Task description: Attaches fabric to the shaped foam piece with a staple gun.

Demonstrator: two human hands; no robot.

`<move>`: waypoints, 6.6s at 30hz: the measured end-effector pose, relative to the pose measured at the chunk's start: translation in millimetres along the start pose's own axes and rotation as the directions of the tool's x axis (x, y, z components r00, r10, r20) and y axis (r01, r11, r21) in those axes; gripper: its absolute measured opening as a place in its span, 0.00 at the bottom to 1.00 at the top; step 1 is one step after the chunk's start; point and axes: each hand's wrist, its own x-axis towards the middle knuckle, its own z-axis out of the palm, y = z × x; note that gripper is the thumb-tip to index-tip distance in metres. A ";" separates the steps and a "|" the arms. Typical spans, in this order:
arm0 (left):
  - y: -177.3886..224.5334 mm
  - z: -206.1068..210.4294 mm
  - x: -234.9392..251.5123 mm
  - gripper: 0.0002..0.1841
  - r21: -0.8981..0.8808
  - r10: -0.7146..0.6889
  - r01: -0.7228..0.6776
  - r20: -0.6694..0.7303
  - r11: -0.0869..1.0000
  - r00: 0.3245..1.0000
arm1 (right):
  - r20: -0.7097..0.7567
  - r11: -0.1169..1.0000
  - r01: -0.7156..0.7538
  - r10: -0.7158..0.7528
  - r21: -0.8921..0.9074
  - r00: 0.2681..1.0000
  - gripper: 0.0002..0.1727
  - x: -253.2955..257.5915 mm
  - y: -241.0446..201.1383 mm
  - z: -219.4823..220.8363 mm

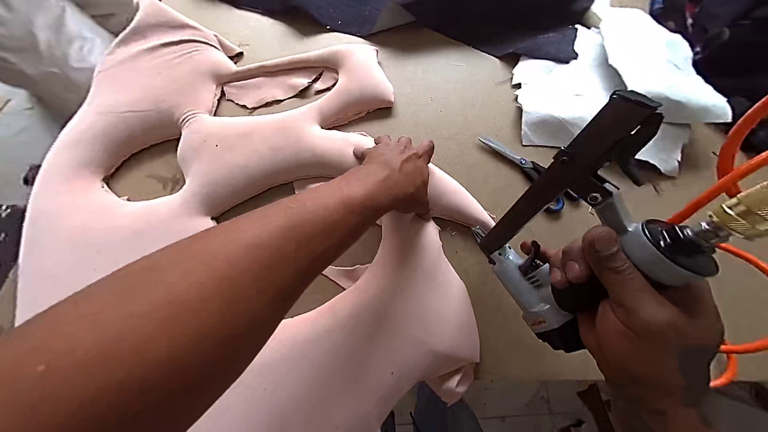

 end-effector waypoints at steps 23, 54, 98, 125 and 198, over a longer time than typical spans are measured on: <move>1.5 -8.3 -1.2 0.42 0.225 0.158 -0.149 -0.022 0.963 0.987 | -0.163 0.995 0.011 0.005 0.098 0.987 0.13 -139.8 12.9 -40.4; -0.5 14.1 41.0 0.75 0.232 0.328 -0.317 -0.007 0.920 0.945 | -0.541 0.974 0.156 -0.222 -0.165 0.811 0.10 -156.7 -21.4 123.8; -35.0 28.0 36.1 0.46 -0.003 0.444 -0.448 -0.135 0.894 0.886 | -0.511 0.896 -0.136 -0.111 -0.423 0.853 0.18 -20.3 21.3 152.7; -44.8 30.7 37.8 0.44 -0.040 0.490 -0.503 -0.173 0.863 0.854 | -0.480 0.941 -0.226 0.082 -0.251 0.873 0.19 -14.4 -0.8 134.6; -41.4 56.5 42.5 0.20 -0.204 0.420 -0.564 -0.481 0.800 0.770 | -0.632 0.922 -0.314 0.106 -0.227 0.768 0.15 9.0 6.0 179.9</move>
